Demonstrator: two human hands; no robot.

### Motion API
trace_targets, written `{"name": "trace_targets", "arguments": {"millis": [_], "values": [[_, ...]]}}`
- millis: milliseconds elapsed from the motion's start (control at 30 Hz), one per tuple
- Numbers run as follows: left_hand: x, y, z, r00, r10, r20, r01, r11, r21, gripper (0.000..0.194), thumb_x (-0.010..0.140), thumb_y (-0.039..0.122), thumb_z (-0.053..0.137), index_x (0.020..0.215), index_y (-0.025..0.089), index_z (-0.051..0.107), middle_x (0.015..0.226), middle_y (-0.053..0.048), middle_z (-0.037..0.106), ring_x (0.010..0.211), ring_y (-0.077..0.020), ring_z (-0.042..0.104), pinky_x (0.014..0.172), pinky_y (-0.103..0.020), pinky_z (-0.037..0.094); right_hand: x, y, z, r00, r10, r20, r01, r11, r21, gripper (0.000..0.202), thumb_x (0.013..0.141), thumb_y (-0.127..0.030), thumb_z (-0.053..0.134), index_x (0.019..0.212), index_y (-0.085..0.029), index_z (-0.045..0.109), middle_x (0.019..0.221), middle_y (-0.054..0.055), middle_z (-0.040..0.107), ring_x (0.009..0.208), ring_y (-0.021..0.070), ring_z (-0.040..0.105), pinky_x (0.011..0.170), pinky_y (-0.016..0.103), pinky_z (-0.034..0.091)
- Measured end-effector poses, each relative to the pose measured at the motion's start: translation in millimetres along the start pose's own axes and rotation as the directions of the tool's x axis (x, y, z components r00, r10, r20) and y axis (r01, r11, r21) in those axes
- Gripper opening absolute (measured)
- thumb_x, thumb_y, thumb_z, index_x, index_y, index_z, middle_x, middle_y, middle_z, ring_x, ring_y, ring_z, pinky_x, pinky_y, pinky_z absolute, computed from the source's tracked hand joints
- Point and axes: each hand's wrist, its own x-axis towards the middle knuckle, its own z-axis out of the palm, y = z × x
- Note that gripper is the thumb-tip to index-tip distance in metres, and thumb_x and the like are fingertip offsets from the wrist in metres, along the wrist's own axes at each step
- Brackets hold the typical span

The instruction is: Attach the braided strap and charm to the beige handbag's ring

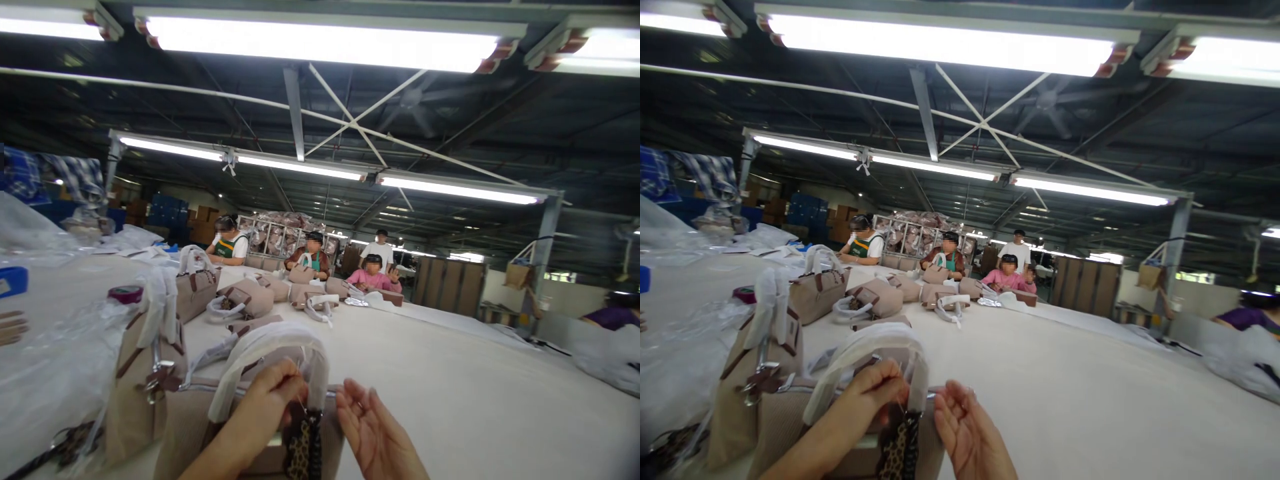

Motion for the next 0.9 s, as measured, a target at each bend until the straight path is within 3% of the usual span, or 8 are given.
{"name": "trace_targets", "arguments": {"millis": [67, 133, 233, 367, 500, 700, 800, 900], "values": [[6, 2, 1.2, 0.999, -0.043, 0.031, 0.044, 0.998, -0.043, 0.026, 0.070, 0.048, 0.048, 0.069, 0.021, 0.048, 0.063, 0.003, 0.059, 0.060, -0.0151, 0.053, 0.049, -0.024, 0.034, 3, 4, 0, 0.997, -0.072, -0.022, 0.072, 0.997, -0.019, 0.045, 0.056, -0.029, 0.096, 0.090, -0.012, 0.073, 0.099, 0.012, 0.075, 0.096, 0.0183, 0.071, 0.086, 0.024, 0.059], [11, 6, 2.7, 0.997, -0.063, 0.054, 0.064, 0.998, -0.024, 0.028, 0.065, 0.049, 0.049, 0.068, 0.021, 0.051, 0.060, 0.002, 0.059, 0.054, -0.0147, 0.050, 0.046, -0.024, 0.031, 7, 9, 2, 0.984, -0.166, -0.072, 0.154, 0.977, -0.145, 0.039, 0.057, -0.029, 0.095, 0.083, -0.013, 0.070, 0.089, 0.008, 0.076, 0.082, 0.0156, 0.072, 0.074, 0.022, 0.060], [15, 9, 4.2, 0.993, -0.030, 0.114, 0.024, 0.998, 0.052, 0.028, 0.060, 0.046, 0.052, 0.063, 0.019, 0.054, 0.054, 0.003, 0.053, 0.047, -0.0114, 0.038, 0.048, -0.026, 0.026, 13, 16, 4, 0.968, -0.233, -0.096, 0.183, 0.913, -0.364, 0.046, 0.057, -0.045, 0.092, 0.079, -0.014, 0.067, 0.067, 0.001, 0.070, 0.055, 0.0115, 0.065, 0.051, 0.019, 0.054], [18, 4, 4.0, 0.977, 0.034, 0.213, -0.058, 0.992, 0.109, 0.022, 0.060, 0.038, 0.049, 0.056, 0.017, 0.054, 0.052, 0.003, 0.046, 0.053, -0.0115, 0.037, 0.055, -0.026, 0.026, 16, 18, 6, 0.958, -0.288, -0.012, 0.227, 0.779, -0.585, 0.057, 0.058, -0.063, 0.084, 0.079, -0.013, 0.068, 0.055, -0.002, 0.062, 0.039, 0.0080, 0.053, 0.038, 0.017, 0.039], [12, 10, 3.9, 0.965, 0.003, 0.263, -0.060, 0.976, 0.208, 0.020, 0.062, 0.036, 0.046, 0.053, 0.020, 0.050, 0.052, 0.003, 0.046, 0.055, -0.0129, 0.039, 0.054, -0.026, 0.025, 11, 18, 13, 0.952, -0.297, 0.073, 0.257, 0.648, -0.717, 0.057, 0.063, -0.068, 0.076, 0.077, -0.012, 0.071, 0.052, -0.003, 0.056, 0.038, 0.0061, 0.047, 0.038, 0.016, 0.033], [2, 25, 6.1, 0.938, -0.084, 0.337, -0.013, 0.961, 0.275, 0.019, 0.068, 0.030, 0.045, 0.055, 0.021, 0.055, 0.053, 0.006, 0.043, 0.056, -0.0131, 0.037, 0.057, -0.025, 0.026, 11, 18, 6, 0.965, -0.227, 0.131, 0.234, 0.525, -0.818, 0.045, 0.077, -0.059, 0.066, 0.082, -0.014, 0.069, 0.056, -0.003, 0.055, 0.042, 0.0072, 0.050, 0.040, 0.016, 0.035], [11, 14, 2.3, 0.940, -0.001, 0.342, -0.087, 0.966, 0.243, 0.022, 0.070, 0.032, 0.045, 0.058, 0.020, 0.058, 0.053, 0.006, 0.045, 0.055, -0.0127, 0.039, 0.055, -0.024, 0.026, 17, 15, -5, 0.969, -0.172, 0.179, 0.240, 0.468, -0.850, 0.039, 0.082, -0.053, 0.063, 0.091, -0.015, 0.069, 0.062, -0.002, 0.060, 0.046, 0.0091, 0.056, 0.041, 0.016, 0.037], [16, 8, -2.4, 0.932, 0.057, 0.359, -0.162, 0.949, 0.272, 0.024, 0.072, 0.032, 0.043, 0.052, 0.020, 0.050, 0.047, 0.006, 0.043, 0.050, -0.0124, 0.038, 0.053, -0.023, 0.025, 22, 13, -12, 0.954, -0.213, 0.211, 0.288, 0.455, -0.842, 0.038, 0.083, -0.053, 0.062, 0.085, -0.016, 0.067, 0.064, -0.001, 0.060, 0.045, 0.0095, 0.056, 0.042, 0.018, 0.038]]}}
